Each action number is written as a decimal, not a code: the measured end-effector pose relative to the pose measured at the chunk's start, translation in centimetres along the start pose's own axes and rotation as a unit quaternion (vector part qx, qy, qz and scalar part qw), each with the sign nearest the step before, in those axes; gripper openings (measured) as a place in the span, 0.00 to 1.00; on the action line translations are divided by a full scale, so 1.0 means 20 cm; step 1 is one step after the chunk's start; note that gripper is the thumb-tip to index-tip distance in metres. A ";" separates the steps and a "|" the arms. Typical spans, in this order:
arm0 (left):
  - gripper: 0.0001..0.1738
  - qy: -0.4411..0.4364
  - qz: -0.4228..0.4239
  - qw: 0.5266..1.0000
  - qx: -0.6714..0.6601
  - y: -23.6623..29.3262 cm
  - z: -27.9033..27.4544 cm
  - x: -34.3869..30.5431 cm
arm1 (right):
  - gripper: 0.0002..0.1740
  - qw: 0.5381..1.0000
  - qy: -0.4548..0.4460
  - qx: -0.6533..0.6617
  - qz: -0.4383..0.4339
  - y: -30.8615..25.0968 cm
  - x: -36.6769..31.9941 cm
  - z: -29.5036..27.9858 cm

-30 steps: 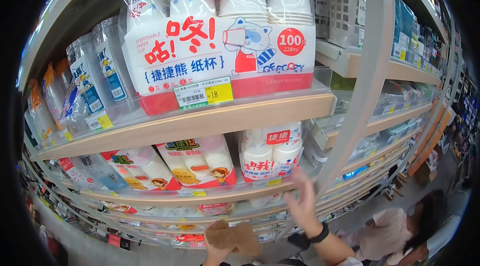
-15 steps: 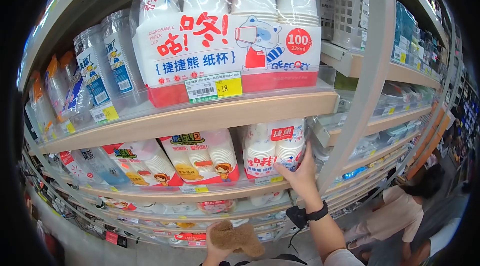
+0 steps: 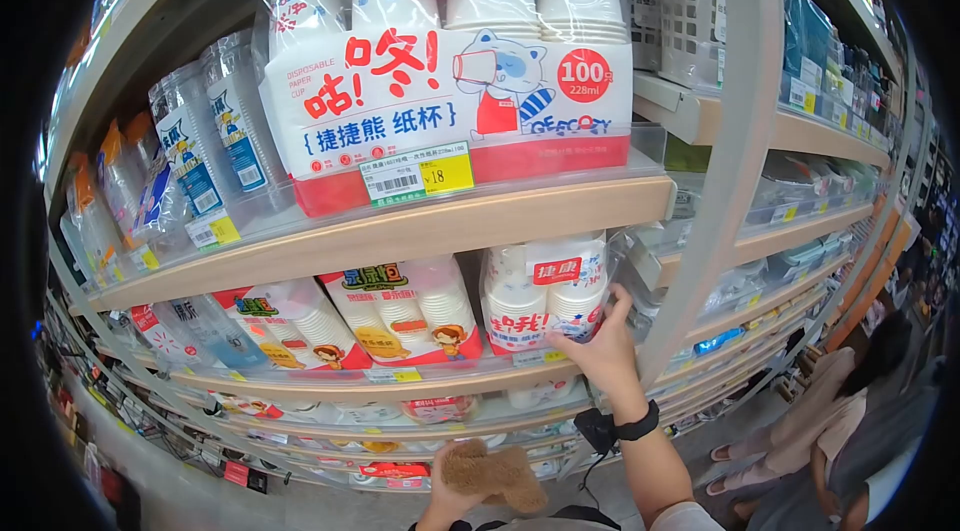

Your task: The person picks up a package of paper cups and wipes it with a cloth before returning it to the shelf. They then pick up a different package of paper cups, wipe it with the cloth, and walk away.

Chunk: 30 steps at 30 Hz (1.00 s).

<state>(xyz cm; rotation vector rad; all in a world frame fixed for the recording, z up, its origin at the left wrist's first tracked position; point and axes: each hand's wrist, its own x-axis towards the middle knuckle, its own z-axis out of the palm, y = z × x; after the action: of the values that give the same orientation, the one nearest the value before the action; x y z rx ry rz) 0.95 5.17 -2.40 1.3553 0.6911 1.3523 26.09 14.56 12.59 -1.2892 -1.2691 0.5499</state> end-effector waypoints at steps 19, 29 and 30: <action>0.41 0.047 -0.021 0.998 0.044 0.01 0.13 -0.09 | 0.50 0.957 0.079 -0.165 -0.226 -0.12 -0.13 0.08; 0.45 0.140 0.025 0.981 0.135 0.13 -0.01 -0.06 | 0.37 0.962 -0.040 -0.102 -0.250 0.00 -0.32 0.18; 0.44 0.159 0.074 0.969 0.176 0.14 -0.06 -0.06 | 0.36 0.960 -0.061 -0.086 -0.260 0.01 -0.33 0.20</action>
<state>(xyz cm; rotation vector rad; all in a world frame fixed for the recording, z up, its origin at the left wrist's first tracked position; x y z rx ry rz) -1.13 3.59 -0.44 1.5048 1.1049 1.6426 20.56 10.38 9.02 -1.0093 -1.7152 0.1435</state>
